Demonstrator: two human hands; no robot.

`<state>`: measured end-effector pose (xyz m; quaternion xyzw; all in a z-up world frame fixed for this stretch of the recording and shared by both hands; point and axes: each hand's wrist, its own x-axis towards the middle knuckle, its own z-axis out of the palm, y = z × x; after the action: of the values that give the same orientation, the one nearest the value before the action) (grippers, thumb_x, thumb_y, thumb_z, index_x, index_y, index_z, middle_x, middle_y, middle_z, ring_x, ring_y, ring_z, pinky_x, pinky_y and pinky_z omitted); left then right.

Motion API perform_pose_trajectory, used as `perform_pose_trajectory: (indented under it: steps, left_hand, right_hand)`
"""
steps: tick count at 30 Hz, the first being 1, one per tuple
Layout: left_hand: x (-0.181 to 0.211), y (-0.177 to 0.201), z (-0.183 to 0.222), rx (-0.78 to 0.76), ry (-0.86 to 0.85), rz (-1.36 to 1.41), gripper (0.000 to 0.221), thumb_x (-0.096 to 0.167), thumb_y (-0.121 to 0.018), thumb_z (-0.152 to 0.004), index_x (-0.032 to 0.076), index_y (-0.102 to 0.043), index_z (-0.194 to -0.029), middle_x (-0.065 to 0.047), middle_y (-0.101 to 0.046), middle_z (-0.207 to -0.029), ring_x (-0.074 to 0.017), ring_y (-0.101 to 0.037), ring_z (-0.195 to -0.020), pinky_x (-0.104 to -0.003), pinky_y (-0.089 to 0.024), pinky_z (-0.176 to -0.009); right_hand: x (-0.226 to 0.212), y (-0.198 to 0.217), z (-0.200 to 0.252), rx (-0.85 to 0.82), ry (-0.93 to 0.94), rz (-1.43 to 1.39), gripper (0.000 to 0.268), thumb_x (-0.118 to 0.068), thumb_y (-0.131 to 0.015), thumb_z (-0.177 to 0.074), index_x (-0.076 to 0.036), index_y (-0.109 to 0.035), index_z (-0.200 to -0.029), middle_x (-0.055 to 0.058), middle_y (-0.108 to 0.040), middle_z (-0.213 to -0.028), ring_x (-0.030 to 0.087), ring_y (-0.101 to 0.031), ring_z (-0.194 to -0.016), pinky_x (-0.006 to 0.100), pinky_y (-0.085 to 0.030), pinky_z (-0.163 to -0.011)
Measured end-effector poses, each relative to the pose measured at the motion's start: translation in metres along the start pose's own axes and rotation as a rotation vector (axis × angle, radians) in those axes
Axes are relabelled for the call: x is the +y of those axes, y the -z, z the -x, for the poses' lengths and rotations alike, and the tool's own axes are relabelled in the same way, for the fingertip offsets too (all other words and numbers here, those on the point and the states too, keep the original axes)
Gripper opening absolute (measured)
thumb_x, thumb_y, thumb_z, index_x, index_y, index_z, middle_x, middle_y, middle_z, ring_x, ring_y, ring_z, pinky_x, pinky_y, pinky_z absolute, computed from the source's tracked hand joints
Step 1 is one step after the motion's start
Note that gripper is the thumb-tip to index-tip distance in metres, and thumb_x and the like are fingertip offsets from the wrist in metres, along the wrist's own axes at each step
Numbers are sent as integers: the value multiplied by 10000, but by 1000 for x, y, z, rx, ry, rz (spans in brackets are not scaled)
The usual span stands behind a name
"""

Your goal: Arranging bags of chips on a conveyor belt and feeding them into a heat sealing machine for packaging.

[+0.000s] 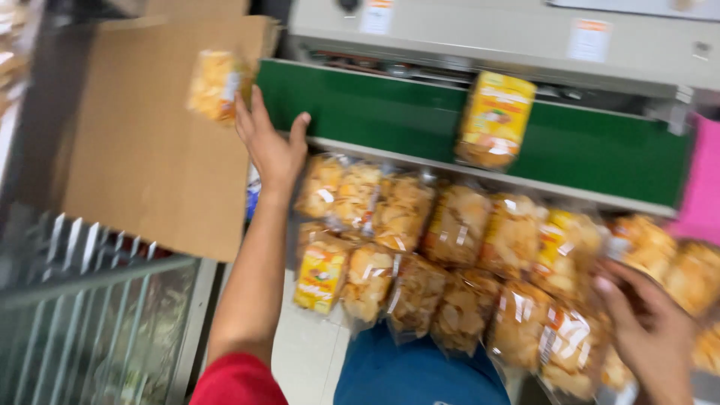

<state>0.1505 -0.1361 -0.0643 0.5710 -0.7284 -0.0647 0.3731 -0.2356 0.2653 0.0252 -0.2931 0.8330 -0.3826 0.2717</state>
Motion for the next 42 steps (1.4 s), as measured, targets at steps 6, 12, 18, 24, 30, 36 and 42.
perform_pose_trajectory:
  steps: [6, 12, 18, 24, 30, 36, 42]
  left_hand:
    - [-127, 14, -61, -59, 514, -120, 1293, 583, -1012, -698, 127, -222, -1615, -404, -148, -1618, -536, -185, -1520, -494, -217, -1240]
    - [-185, -5, -72, 28, 634, 434, 1045, 262, -941, -692, 25, -366, -1531, -132, -613, -1462, -183, -677, -1259, -267, -519, -1080]
    - [-199, 13, -54, 97, 885, 1268, 973, -56, -804, -762, 40, -284, -1579, -148, -573, -1475, -279, -697, -1125, -469, -649, -878]
    - [-225, 23, -11, 47, 712, 1527, 721, -62, -745, -920, 49, -376, -1530, -176, -609, -1324, -400, -702, -1164, -550, -643, -970]
    - [-226, 47, 3, -23, 745, 1635, 764, -87, -722, -878, 45, -364, -1541, -206, -632, -1359, -329, -678, -1179, -445, -639, -912]
    - [-233, 53, 3, 21, 816, 1475, 546, 51, -749, -890, 47, -526, -1388, -136, -661, -1308, -331, -708, -1122, -474, -648, -872]
    - [-223, 41, -19, 472, 585, 895, 523, 240, -908, -784, 99, -534, -1120, -155, -730, -1152, -185, -738, -977, -330, -641, -857]
  right_hand:
    - [33, -22, 17, 133, 13, -18, 270, -207, -630, -1192, -148, -629, -1456, 39, -662, -1375, 105, -612, -1260, 214, -433, -1070]
    - [84, -25, 6, 12, 93, -62, 331, -100, -550, -1180, 35, -573, -1482, 207, -627, -1397, 268, -578, -1351, 343, -415, -1198]
    - [176, -15, -25, -60, 134, -145, 387, -70, -511, -1189, 130, -484, -1519, 319, -587, -1383, 375, -576, -1300, 425, -418, -1204]
    - [230, -23, -59, -86, 165, -176, 443, -77, -461, -1209, 183, -407, -1564, 386, -516, -1438, 453, -521, -1315, 508, -394, -1178]
    - [172, -31, -55, -113, 176, -59, 500, -96, -465, -1193, 268, -431, -1534, 425, -527, -1420, 487, -509, -1338, 532, -375, -1192]
    - [185, -26, -63, -126, 175, 6, 422, -133, -518, -1185, 230, -562, -1396, 382, -544, -1507, 454, -517, -1402, 508, -368, -1218]
    - [27, -47, 6, -23, 203, -16, 290, -51, -572, -1200, 106, -585, -1444, 235, -632, -1377, 297, -592, -1352, 361, -437, -1202]
